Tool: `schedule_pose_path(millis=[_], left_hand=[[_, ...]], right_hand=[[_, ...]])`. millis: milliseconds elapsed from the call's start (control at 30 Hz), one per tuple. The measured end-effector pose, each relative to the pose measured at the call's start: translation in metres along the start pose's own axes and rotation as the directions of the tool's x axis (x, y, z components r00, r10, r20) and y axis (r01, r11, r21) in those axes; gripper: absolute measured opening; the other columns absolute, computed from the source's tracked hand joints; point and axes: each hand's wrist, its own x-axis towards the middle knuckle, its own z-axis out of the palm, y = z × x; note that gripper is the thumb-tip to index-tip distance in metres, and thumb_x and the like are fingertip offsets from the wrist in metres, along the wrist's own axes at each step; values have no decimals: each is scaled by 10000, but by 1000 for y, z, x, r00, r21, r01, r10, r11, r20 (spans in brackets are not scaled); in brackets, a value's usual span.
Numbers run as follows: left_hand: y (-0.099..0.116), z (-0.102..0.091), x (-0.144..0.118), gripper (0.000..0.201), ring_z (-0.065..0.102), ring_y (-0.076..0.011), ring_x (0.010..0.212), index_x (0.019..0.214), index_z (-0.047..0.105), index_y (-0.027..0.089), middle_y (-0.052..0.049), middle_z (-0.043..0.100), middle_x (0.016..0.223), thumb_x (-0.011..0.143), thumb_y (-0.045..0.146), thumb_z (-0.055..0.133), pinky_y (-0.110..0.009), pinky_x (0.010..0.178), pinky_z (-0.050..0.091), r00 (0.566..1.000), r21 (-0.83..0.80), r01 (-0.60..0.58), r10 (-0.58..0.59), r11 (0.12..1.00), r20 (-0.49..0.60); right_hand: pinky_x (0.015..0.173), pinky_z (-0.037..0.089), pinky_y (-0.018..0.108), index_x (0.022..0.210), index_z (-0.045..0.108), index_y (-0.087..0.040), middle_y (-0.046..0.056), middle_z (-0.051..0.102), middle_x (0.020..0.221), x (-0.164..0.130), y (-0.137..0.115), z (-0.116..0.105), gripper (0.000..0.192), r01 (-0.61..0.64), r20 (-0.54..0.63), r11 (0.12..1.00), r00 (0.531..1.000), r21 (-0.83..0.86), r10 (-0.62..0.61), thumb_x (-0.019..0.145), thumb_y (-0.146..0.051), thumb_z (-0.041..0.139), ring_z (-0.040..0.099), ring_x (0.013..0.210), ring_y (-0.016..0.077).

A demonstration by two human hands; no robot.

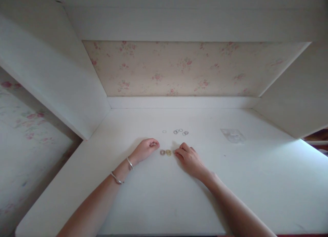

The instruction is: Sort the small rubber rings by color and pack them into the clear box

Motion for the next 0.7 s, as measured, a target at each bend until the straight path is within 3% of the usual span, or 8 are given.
schedule_pose_path(millis=[167,333,533,700], left_hand=[[16,8,25,295,609,-162,742,914,649,161,-41,680,837,807,393,503,-249,676,447,997,140,-75,76,987,0],[51,31,65,304,603,-164,687,941,675,208,-29,676,742,842,407,468,-253,670,436,975,434,-220,202,874,88],[69,53,104,288,621,-219,872,984,673,248,-69,690,933,848,376,452,-292,740,445,989,701,-143,85,698,118],[67,60,118,320,621,-266,903,1005,672,227,-117,681,970,825,402,474,-345,757,452,989,738,-144,62,659,137]], right_hand=[[727,412,257,920,630,-219,35,538,873,-4,9,-11,249,-88,-152,990,983,112,104,923,-299,394,540,756,128],[677,410,243,928,633,-220,42,555,858,-5,22,-17,263,-200,-240,970,943,140,229,914,-319,390,537,699,126],[648,395,229,913,631,-225,35,570,861,-6,31,-16,257,-256,-218,960,936,117,276,908,-300,386,537,672,120],[637,379,219,918,629,-224,29,560,838,-4,31,-13,255,-242,-191,966,948,93,256,912,-295,384,536,664,116]])
